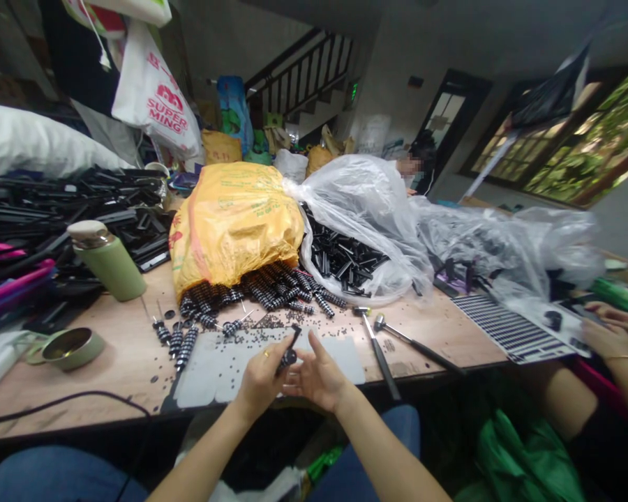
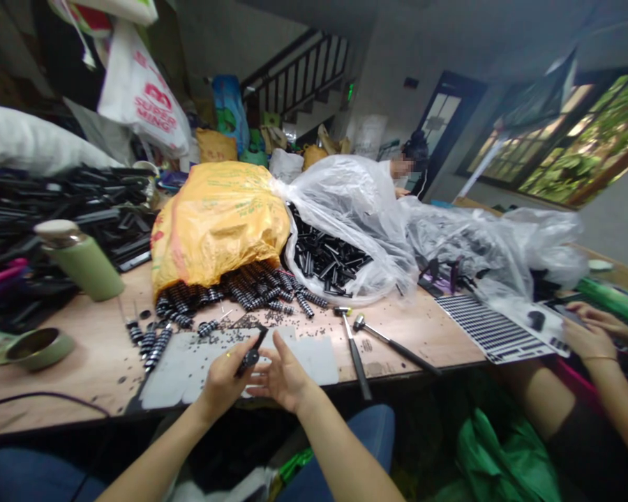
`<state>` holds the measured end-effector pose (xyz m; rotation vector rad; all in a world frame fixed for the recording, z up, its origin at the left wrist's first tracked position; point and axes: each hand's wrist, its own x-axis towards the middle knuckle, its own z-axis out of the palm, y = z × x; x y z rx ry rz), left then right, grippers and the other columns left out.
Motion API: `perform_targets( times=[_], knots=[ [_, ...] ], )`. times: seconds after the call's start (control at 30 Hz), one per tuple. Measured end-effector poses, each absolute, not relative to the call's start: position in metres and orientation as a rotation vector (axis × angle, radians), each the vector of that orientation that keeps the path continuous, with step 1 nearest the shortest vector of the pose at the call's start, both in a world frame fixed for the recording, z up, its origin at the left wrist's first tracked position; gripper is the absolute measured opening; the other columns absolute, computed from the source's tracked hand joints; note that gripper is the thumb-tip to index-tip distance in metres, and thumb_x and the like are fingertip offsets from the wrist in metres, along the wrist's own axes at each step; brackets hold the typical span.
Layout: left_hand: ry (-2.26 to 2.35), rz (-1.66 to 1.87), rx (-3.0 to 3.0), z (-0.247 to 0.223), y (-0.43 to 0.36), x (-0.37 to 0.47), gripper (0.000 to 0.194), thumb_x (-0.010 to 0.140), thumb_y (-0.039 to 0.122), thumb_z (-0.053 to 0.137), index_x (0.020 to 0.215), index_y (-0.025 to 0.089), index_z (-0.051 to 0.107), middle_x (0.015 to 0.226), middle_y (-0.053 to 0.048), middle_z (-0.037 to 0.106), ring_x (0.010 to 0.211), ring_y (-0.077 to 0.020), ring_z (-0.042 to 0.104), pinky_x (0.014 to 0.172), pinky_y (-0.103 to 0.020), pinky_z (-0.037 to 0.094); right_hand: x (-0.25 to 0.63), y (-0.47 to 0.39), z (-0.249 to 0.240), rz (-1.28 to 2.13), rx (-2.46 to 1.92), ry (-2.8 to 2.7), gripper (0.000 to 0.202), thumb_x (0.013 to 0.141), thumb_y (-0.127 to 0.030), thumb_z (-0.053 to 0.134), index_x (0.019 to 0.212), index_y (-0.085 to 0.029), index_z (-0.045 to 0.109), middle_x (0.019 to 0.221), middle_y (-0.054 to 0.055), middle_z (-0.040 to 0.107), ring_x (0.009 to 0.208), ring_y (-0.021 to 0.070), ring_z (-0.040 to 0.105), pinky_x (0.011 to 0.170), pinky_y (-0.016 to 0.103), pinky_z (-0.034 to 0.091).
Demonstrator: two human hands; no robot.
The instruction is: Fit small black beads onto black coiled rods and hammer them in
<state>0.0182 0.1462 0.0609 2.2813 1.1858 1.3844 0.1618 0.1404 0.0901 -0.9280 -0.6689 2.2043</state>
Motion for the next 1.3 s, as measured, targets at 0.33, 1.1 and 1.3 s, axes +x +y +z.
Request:
perform_targets(
  times=[0.33, 1.1, 1.3],
  knots=[
    [1.109, 1.377, 2.227, 0.035, 0.153, 0.025, 0.042, 0.083, 0.023, 0.043, 0.124, 0.018, 0.044, 0.101, -0.011, 0.063, 0.093, -0.0187, 0.059, 0.079, -0.031, 0.049, 0.165, 0.151, 0.085, 1.962, -1.089, -0.694, 0.044, 0.064, -0.054, 0.057, 0.089, -0.018, 0.054, 0.077, 0.003, 0.06, 0.068, 0.017, 0.06, 0.07, 0.036, 0.047],
    [1.049, 1.132, 0.693, 0.079, 0.161, 0.037, 0.03, 0.07, 0.041, 0.056, 0.084, 0.014, 0.055, 0.047, 0.004, 0.053, 0.034, -0.0101, 0.049, 0.034, -0.02, 0.039, 0.161, 0.151, 0.089, 0.772, -1.034, -2.243, 0.107, 0.051, -0.031, 0.075, 0.138, -0.016, 0.015, 0.142, 0.014, 0.017, 0.131, 0.0261, 0.017, 0.107, 0.039, 0.023],
    [1.111, 1.005, 0.598, 0.084, 0.165, 0.041, 0.019, 0.074, 0.031, 0.05, 0.082, 0.015, 0.055, 0.047, 0.005, 0.048, 0.032, -0.0093, 0.047, 0.032, -0.019, 0.037, 0.161, 0.151, 0.082, 0.832, -1.085, -2.197, 0.108, 0.049, -0.031, 0.076, 0.138, -0.014, 0.017, 0.139, 0.015, 0.021, 0.13, 0.0251, 0.02, 0.106, 0.037, 0.023]
  ],
)
